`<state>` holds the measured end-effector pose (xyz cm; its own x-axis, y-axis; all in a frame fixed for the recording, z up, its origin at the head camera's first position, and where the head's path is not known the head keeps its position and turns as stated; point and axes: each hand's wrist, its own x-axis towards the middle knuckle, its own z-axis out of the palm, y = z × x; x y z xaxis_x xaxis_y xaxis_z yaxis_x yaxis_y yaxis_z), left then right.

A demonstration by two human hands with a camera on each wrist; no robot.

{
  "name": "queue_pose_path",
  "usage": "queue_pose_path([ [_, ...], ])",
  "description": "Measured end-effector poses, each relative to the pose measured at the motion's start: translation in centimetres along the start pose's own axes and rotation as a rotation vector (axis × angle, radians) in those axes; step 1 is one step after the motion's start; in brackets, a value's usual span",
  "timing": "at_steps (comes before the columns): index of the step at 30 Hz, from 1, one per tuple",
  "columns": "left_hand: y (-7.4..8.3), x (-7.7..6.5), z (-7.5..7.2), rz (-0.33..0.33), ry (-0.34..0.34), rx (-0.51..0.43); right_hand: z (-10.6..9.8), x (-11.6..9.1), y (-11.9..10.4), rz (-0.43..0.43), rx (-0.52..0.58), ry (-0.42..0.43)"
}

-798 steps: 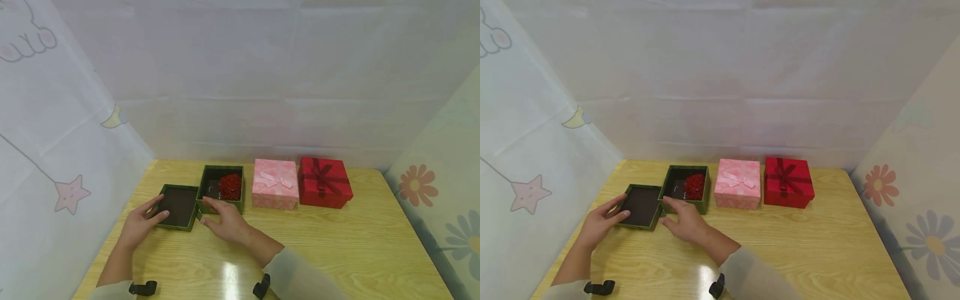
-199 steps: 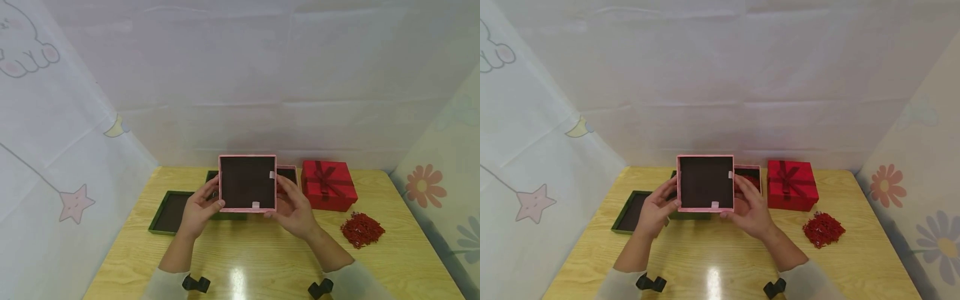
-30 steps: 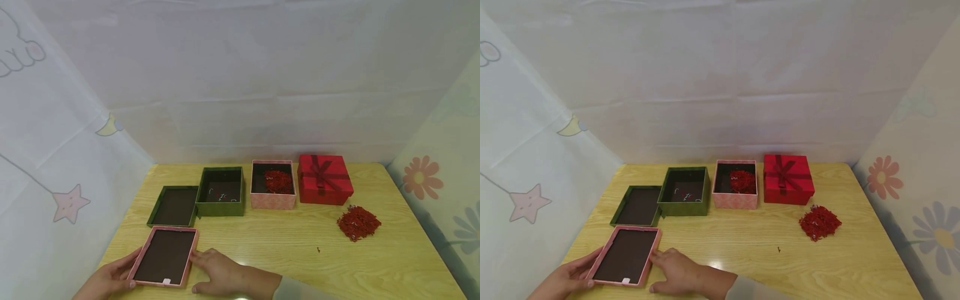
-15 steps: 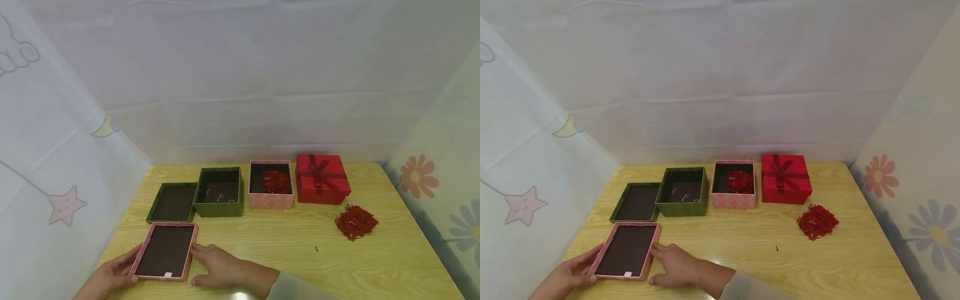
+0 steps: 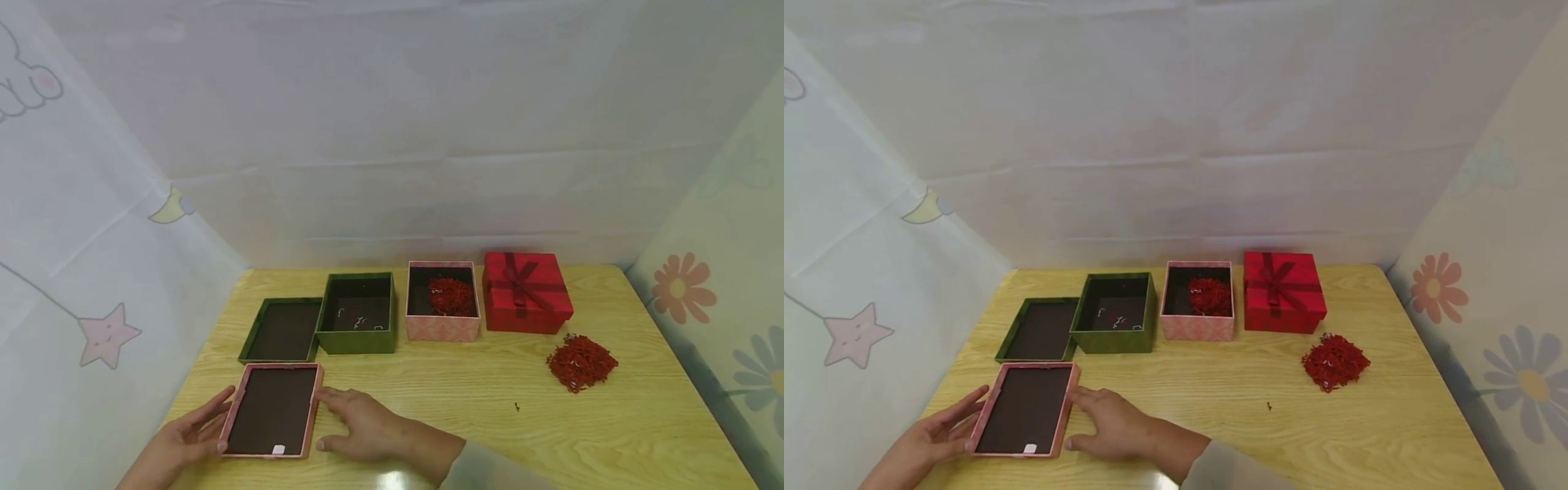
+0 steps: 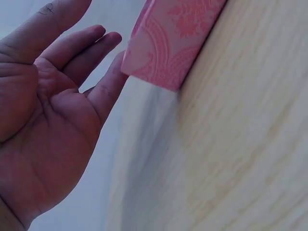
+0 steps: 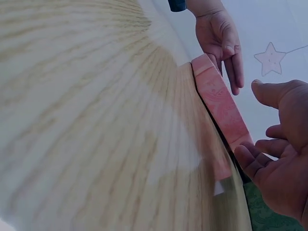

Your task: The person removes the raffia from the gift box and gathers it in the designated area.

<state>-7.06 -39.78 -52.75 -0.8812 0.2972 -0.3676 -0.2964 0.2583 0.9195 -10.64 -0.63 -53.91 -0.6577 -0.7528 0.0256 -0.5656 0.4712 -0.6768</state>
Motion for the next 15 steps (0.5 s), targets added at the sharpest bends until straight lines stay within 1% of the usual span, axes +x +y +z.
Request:
queue_pose_path([
  [1, 0.2, 0.0, 0.1, -0.001, 0.03, 0.015, -0.1, -0.1, 0.0, 0.005, 0.004, 0.011],
  [3, 0.6, 0.1, 0.4, 0.01, 0.065, 0.049, -0.2, -0.2, 0.1, 0.017, 0.021, 0.028],
  [5, 0.9, 0.2, 0.5, 0.052, 0.083, 0.093, -0.3, -0.3, 0.3, 0.025, 0.035, 0.036],
  [7, 1.3, 0.4, 0.7, 0.114, 0.092, 0.144, -0.5, -0.4, 0.4, 0.024, 0.045, 0.04],
  [9, 1.7, 0.6, 0.9, 0.159, 0.115, 0.199, -0.8, -0.5, 0.6, 0.016, 0.047, 0.045],
  [11, 2.2, 0.8, 1.3, 0.172, 0.159, 0.247, -1.0, -0.7, 0.8, 0.006, 0.052, 0.057],
  [13, 2.8, 1.3, 1.8, 0.178, 0.204, 0.252, -1.4, -0.9, 1.0, 0.003, 0.071, 0.067],
  [15, 3.1, 1.8, 2.4, 0.216, 0.235, 0.23, -1.6, -1.1, 1.3, 0.003, 0.102, 0.073],
])
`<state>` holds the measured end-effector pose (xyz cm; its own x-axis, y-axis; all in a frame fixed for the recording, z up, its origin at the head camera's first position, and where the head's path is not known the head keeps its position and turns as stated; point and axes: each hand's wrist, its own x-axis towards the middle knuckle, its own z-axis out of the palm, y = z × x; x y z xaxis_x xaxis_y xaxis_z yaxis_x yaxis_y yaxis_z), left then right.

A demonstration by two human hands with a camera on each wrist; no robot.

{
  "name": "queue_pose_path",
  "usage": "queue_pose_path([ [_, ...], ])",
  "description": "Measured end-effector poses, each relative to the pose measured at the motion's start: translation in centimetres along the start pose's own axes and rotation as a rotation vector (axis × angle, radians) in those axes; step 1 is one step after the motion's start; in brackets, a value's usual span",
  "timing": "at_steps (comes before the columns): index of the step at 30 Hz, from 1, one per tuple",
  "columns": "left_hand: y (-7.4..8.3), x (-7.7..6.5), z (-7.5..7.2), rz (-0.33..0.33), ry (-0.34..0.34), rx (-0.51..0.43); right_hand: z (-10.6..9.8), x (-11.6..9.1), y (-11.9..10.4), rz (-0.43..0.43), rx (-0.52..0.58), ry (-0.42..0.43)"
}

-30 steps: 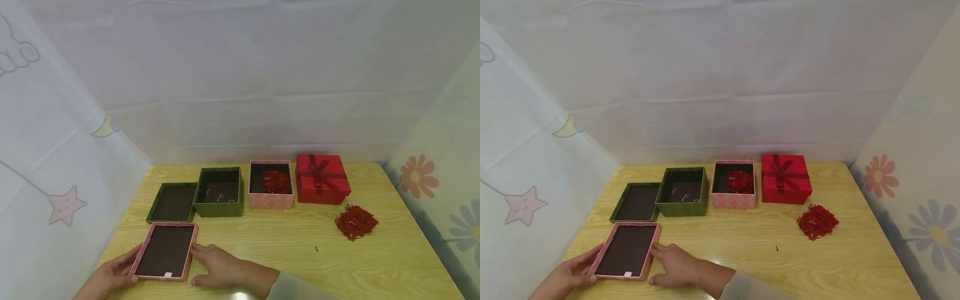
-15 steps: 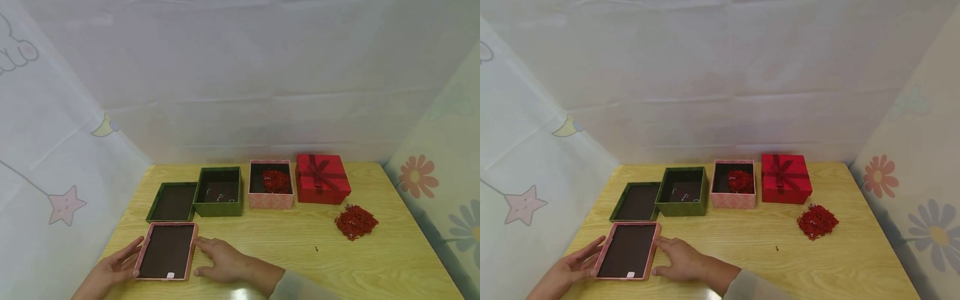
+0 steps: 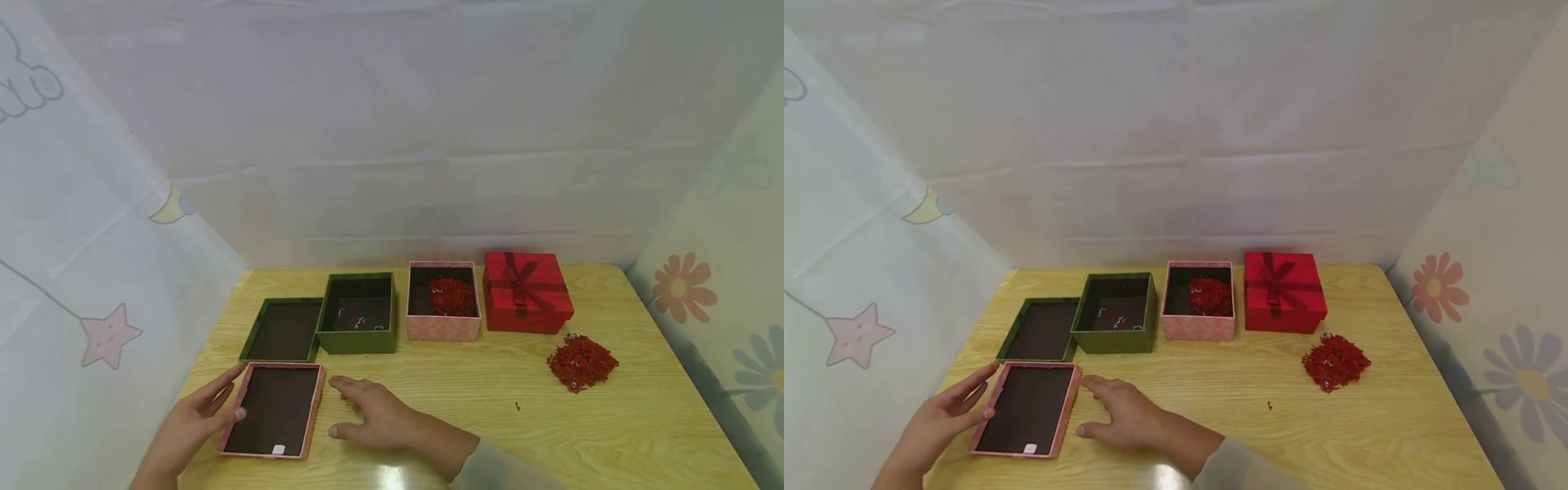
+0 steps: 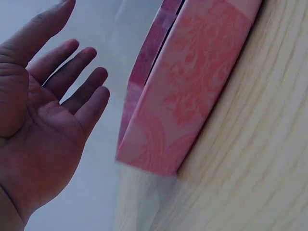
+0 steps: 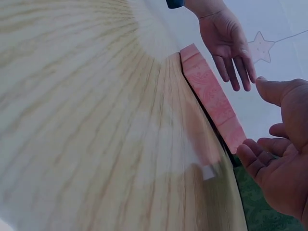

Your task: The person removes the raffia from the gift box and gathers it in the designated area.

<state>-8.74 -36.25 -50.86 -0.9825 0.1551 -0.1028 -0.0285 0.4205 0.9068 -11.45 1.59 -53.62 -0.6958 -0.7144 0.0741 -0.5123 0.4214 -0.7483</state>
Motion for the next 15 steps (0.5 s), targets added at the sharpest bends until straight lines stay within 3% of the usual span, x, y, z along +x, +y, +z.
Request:
queue_pose_path([
  [3, 0.3, 0.9, 1.0, 0.063, 0.034, -0.069, -0.5, -0.3, 0.4, 0.015, 0.034, 0.007],
  [6, 0.7, 1.8, 1.9, 0.105, 0.061, -0.079, -1.0, -0.7, 0.9, 0.025, 0.046, 0.025],
  [15, 2.5, 3.9, 4.5, 0.094, 0.093, -0.009, -3.0, -2.1, 1.9, 0.083, 0.114, 0.084],
])
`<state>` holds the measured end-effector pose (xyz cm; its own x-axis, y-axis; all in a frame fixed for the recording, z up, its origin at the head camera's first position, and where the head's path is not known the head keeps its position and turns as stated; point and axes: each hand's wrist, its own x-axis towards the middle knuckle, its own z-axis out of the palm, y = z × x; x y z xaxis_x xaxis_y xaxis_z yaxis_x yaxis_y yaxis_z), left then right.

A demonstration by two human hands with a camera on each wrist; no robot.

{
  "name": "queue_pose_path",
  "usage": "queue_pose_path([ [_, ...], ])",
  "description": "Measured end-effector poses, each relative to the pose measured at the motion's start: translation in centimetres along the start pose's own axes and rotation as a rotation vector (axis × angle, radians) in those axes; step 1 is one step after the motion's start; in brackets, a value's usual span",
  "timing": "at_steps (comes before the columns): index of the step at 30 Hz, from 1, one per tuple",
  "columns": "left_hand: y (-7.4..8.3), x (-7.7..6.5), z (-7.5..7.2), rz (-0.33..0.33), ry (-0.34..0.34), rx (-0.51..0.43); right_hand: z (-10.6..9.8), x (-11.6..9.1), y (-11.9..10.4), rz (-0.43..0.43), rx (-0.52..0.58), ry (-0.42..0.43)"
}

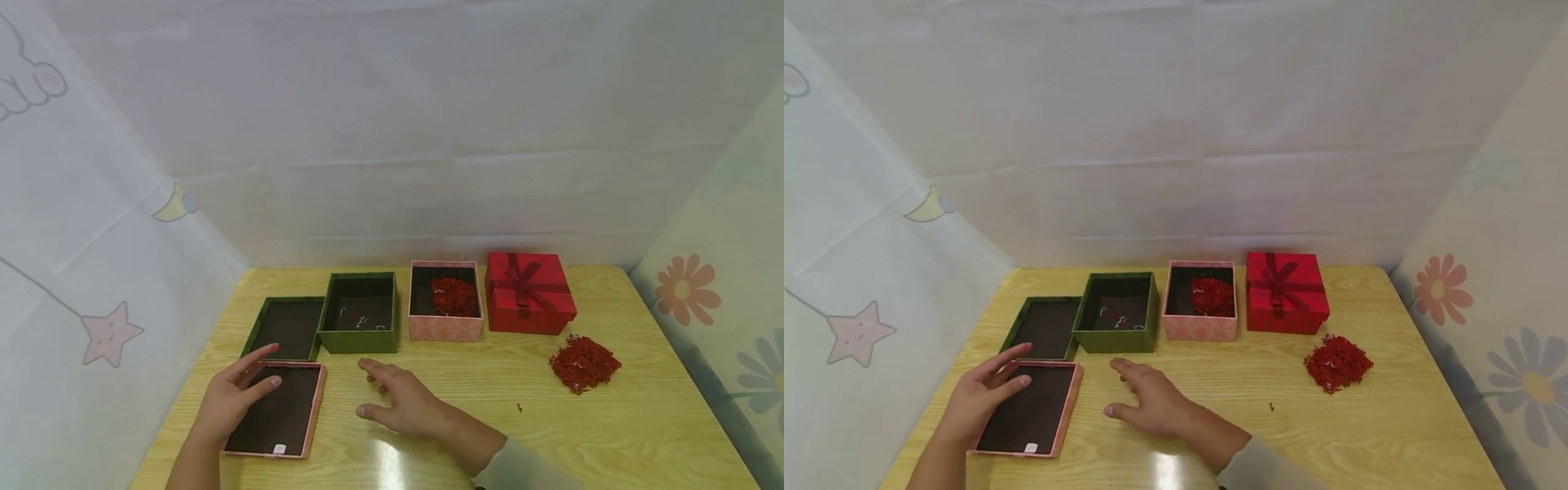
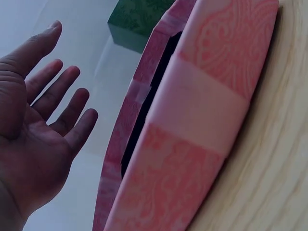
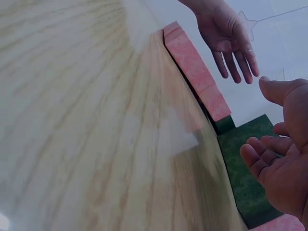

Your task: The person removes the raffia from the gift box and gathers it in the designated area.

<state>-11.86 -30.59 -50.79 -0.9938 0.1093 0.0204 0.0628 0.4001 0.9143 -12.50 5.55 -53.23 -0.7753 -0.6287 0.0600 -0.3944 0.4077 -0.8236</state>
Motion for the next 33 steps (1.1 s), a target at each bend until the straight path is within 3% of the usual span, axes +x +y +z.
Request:
queue_pose_path([
  [7, 0.5, 1.3, 1.4, 0.067, -0.002, 0.033, -1.3, -0.7, 0.5, 0.019, -0.002, 0.059],
  [14, 1.5, 2.2, 2.7, 0.085, 0.002, 0.025, -2.8, -1.2, 1.0, -0.021, -0.015, 0.137],
  [21, 3.1, 3.2, 4.7, 0.091, -0.007, 0.095, -4.5, -2.0, 1.2, -0.017, -0.037, 0.22],
  [28, 4.7, 4.1, 6.9, 0.129, -0.031, -0.01, -6.3, -2.2, 1.1, -0.055, -0.046, 0.299],
  [33, 5.5, 4.9, 8.3, 0.149, -0.043, -0.011, -7.4, -2.1, 1.2, -0.09, -0.031, 0.345],
])
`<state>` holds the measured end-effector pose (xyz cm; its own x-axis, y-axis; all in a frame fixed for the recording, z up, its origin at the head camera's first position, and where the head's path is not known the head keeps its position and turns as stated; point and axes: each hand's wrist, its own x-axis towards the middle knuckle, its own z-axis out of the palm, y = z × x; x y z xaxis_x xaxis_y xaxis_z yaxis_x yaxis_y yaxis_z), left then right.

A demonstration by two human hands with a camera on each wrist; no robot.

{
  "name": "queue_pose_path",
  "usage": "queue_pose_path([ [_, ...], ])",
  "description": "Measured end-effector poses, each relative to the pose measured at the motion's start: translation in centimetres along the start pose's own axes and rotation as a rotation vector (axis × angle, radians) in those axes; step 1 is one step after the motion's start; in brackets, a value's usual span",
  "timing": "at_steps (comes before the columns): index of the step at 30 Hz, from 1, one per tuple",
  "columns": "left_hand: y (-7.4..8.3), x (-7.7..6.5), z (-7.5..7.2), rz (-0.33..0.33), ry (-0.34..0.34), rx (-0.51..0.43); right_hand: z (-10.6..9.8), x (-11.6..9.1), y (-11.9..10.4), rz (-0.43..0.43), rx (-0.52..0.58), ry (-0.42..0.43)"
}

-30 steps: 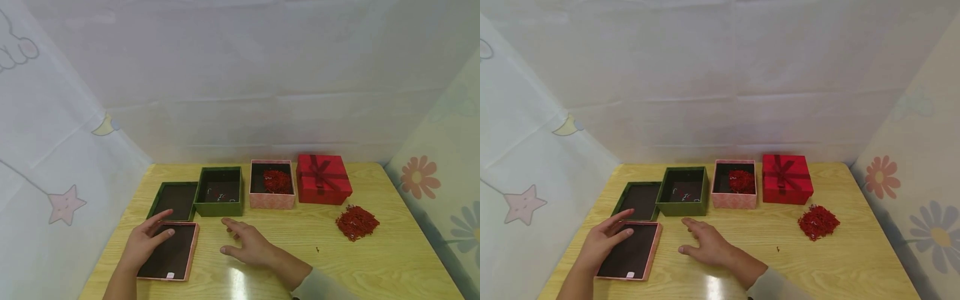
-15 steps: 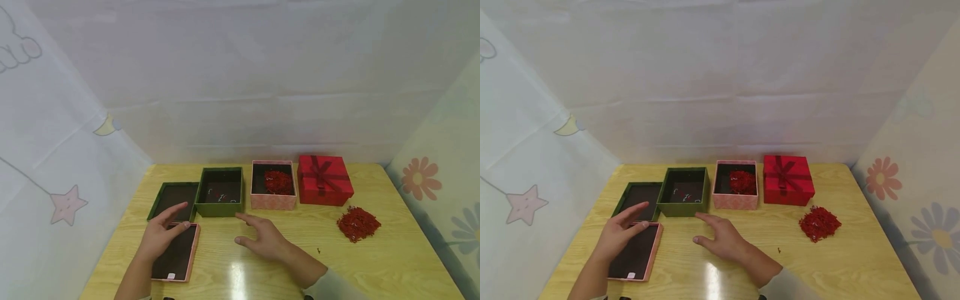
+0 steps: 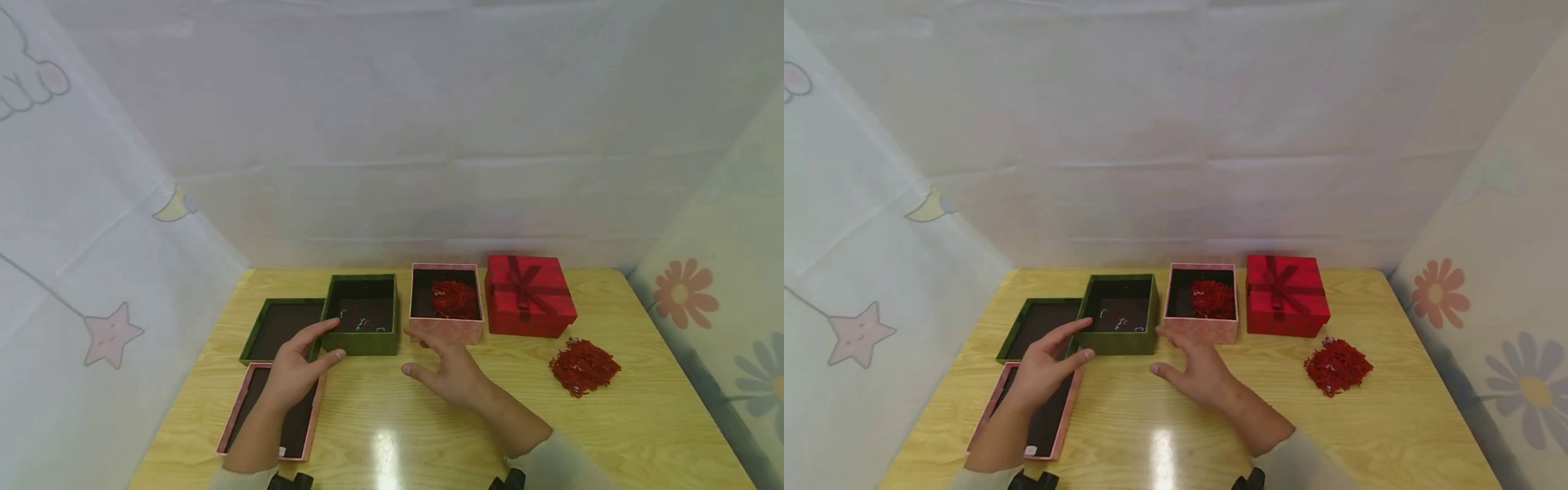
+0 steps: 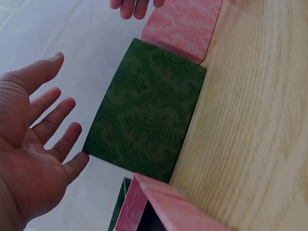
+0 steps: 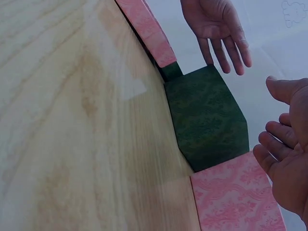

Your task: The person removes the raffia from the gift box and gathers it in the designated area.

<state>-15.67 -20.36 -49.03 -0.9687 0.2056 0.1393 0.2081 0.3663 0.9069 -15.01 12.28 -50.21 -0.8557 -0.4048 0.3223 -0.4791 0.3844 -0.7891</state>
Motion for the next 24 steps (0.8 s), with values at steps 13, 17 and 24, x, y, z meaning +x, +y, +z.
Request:
queue_pose_path([
  [13, 2.0, 1.9, 1.7, 0.041, 0.024, 0.057, -3.5, 0.9, 0.3, 0.01, -0.024, 0.076],
  [17, 2.7, 2.6, 2.3, 0.059, 0.008, 0.037, -4.6, 1.2, 0.7, 0.029, -0.014, 0.095],
  [24, 3.6, 4.2, 3.7, 0.095, -0.018, 0.064, -6.1, 1.5, 1.4, 0.083, -0.073, 0.125],
])
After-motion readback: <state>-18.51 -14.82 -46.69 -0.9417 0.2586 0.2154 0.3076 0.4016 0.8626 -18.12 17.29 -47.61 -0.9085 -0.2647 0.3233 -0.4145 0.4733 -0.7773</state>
